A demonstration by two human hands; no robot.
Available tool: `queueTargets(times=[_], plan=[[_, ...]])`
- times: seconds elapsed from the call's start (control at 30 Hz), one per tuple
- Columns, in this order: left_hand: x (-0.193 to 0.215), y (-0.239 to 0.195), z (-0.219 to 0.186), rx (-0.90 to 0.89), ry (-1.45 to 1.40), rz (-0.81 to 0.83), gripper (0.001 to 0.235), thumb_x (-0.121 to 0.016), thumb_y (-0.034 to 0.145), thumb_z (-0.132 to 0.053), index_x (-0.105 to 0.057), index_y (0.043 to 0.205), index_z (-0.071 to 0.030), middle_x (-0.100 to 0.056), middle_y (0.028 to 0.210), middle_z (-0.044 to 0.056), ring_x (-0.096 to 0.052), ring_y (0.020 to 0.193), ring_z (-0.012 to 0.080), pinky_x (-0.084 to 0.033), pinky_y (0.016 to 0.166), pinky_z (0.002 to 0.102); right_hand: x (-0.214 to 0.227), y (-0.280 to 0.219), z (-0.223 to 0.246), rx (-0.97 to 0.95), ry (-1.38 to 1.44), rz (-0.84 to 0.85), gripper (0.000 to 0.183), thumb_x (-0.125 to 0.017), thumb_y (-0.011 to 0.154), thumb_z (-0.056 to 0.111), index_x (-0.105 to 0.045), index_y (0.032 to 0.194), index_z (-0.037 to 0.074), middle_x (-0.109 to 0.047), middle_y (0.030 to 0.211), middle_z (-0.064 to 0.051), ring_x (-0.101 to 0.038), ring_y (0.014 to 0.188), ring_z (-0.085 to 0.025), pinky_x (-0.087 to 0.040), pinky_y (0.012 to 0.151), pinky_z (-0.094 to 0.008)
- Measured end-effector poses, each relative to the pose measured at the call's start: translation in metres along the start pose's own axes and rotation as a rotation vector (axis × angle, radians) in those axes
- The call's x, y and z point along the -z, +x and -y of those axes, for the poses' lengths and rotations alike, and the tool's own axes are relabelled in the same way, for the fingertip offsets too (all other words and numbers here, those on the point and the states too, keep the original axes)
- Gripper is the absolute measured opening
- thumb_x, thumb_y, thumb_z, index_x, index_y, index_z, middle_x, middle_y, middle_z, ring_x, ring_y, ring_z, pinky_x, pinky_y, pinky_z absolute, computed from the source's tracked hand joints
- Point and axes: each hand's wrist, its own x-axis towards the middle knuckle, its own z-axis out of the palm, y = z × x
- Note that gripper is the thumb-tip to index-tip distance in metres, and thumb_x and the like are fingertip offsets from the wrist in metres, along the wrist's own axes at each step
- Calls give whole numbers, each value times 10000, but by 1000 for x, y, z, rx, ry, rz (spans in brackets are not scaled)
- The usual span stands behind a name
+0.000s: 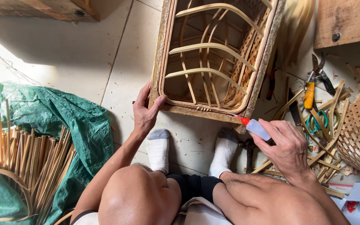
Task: The person assembles a rectangular bamboo basket frame by inserting curved bamboo strips into a wooden mold, tapping them into place with a hammer, applying glue along the joints, and trimming excess material with pliers. The person repeats these steps for multiple strips to form the basket's side structure.
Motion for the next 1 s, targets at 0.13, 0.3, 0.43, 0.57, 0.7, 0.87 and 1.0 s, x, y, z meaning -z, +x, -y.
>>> queueTargets(times=[0.13,0.3,0.43,0.57,0.7,0.87,1.0], plan=[[6,4,-8,61,2,100,837,-813,894,-313,-406,1566,-22,-591,1457,174,-601,1315,244,-497,1130,382,-3,7,8,-5,109,51,407,-867,765,217,-745,1106,31,-667,929,-88,-665,819,-244,-544,709,-374],[4,6,-15,115,17,125,910,-829,846,-338,-374,1577,-41,-608,1425,179,-636,1269,246,-536,1101,384,-8,16,17,31,125,46,358,-853,784,206,-738,1071,25,-664,888,-86,-664,798,-251,-548,710,-377],[3,6,-17,114,-11,118,909,-831,855,-322,-368,1580,-29,-610,1426,177,-638,1270,243,-539,1104,380,-9,21,20,56,95,69,350,-849,767,207,-747,1049,27,-653,850,-84,-650,762,-256,-540,688,-390],[3,4,-14,104,-55,113,887,-833,869,-288,-375,1577,-14,-608,1431,180,-631,1275,236,-538,1102,375,-11,25,20,98,56,73,340,-843,764,199,-746,1041,27,-647,834,-84,-647,759,-263,-543,697,-401],[0,2,-12,74,-47,80,861,-836,873,-268,-394,1565,-8,-595,1452,177,-626,1291,233,-536,1116,366,-5,28,21,116,33,116,334,-844,770,194,-746,1033,13,-648,808,-86,-656,737,-254,-549,673,-388],[-1,-4,-13,114,-42,49,878,-830,871,-287,-391,1577,-4,-617,1452,182,-635,1280,229,-532,1116,352,4,32,28,68,124,119,337,-842,746,215,-755,1014,30,-667,836,-96,-667,730,-251,-554,662,-380],[-1,-7,-13,64,0,113,969,-827,876,-315,-275,1610,-5,-538,1523,190,-572,1364,235,-466,1163,357,-4,43,35,129,126,107,348,-849,750,229,-756,1013,21,-670,827,-98,-664,729,-263,-552,657,-385]])
